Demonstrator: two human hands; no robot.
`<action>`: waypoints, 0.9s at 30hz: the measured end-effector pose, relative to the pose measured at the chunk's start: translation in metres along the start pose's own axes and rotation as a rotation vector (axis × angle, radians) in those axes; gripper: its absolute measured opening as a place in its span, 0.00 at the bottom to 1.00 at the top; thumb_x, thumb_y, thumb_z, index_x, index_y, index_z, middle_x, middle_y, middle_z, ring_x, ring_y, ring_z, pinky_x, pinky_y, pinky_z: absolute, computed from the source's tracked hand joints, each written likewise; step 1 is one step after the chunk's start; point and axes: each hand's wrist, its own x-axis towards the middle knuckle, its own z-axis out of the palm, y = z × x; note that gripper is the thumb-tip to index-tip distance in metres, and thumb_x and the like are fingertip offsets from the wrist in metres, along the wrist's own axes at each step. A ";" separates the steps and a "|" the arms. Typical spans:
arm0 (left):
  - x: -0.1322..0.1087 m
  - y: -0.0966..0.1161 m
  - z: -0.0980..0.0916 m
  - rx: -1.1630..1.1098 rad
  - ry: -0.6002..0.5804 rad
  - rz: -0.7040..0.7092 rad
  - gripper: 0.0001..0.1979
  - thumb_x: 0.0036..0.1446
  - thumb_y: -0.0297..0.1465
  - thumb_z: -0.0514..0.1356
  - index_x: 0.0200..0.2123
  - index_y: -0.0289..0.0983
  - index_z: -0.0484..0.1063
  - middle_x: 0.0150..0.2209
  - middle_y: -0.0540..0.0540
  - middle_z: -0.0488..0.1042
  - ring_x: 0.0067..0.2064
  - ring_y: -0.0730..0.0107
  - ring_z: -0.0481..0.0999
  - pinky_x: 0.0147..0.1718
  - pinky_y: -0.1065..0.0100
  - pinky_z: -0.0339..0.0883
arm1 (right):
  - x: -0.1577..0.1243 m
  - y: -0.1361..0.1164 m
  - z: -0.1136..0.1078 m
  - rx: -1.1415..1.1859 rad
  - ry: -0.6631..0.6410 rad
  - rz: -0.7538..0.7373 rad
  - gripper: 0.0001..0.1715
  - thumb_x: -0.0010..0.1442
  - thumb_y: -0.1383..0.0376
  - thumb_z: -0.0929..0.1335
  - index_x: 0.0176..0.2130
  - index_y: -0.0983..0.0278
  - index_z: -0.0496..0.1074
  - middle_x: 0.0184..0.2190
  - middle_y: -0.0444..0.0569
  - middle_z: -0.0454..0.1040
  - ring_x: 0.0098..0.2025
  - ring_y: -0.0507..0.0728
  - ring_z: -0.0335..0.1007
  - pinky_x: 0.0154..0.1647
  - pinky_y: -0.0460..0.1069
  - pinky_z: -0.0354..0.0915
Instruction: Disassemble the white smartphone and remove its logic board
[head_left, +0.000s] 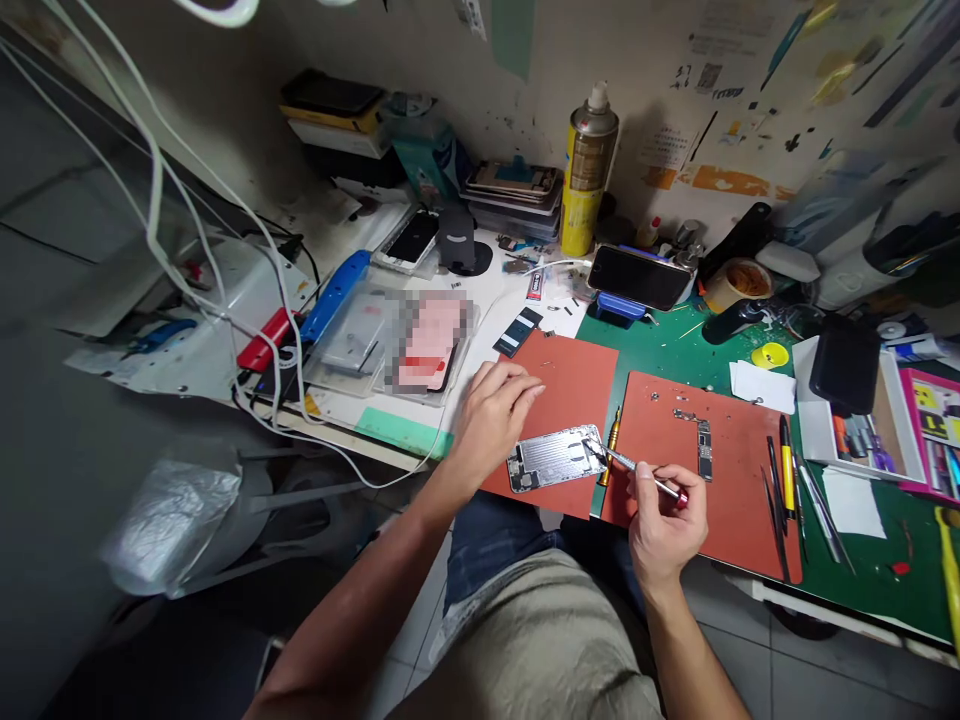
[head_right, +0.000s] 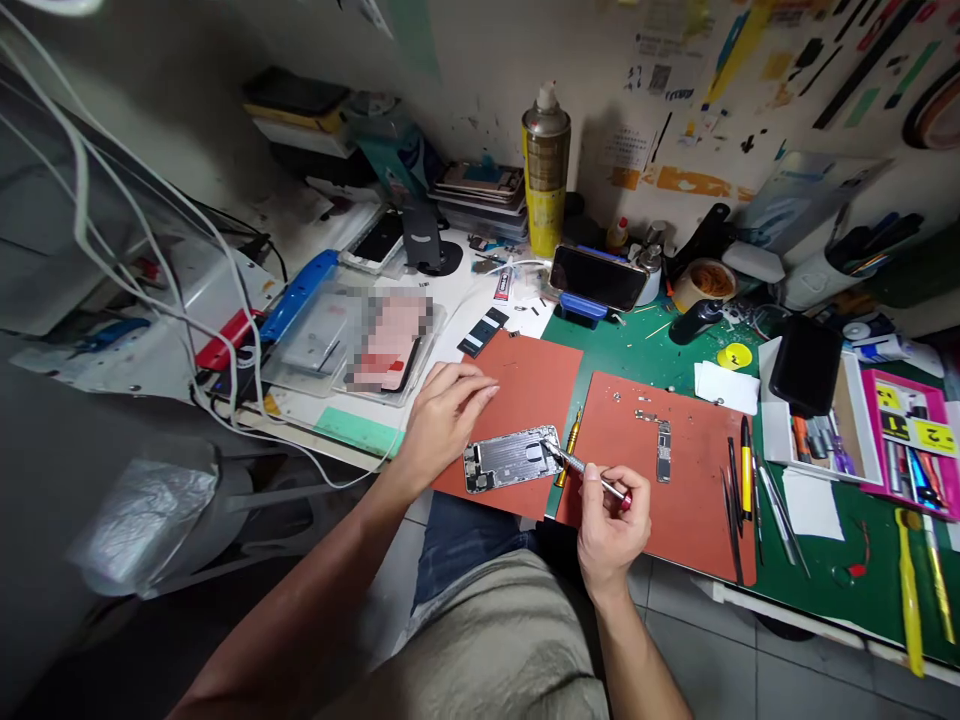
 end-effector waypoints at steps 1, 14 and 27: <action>-0.013 0.001 -0.007 -0.029 -0.013 0.003 0.07 0.74 0.33 0.61 0.49 0.40 0.78 0.46 0.44 0.79 0.51 0.60 0.76 0.53 0.55 0.72 | -0.001 0.000 -0.001 -0.018 -0.002 -0.018 0.17 0.64 0.56 0.78 0.41 0.63 0.72 0.31 0.44 0.80 0.29 0.52 0.78 0.31 0.46 0.75; -0.098 0.004 -0.017 -0.037 -0.183 0.014 0.27 0.63 0.38 0.72 0.60 0.40 0.69 0.61 0.38 0.78 0.62 0.49 0.75 0.60 0.46 0.70 | -0.029 -0.006 0.005 -0.177 -0.257 -0.499 0.14 0.64 0.71 0.76 0.45 0.60 0.71 0.33 0.43 0.78 0.34 0.57 0.82 0.35 0.53 0.79; -0.101 0.003 -0.016 -0.104 -0.144 0.001 0.15 0.65 0.33 0.70 0.50 0.41 0.70 0.59 0.39 0.78 0.60 0.51 0.73 0.58 0.48 0.70 | -0.034 -0.024 0.000 -0.177 -0.141 -0.355 0.13 0.62 0.71 0.78 0.42 0.62 0.73 0.30 0.43 0.76 0.33 0.57 0.81 0.33 0.53 0.80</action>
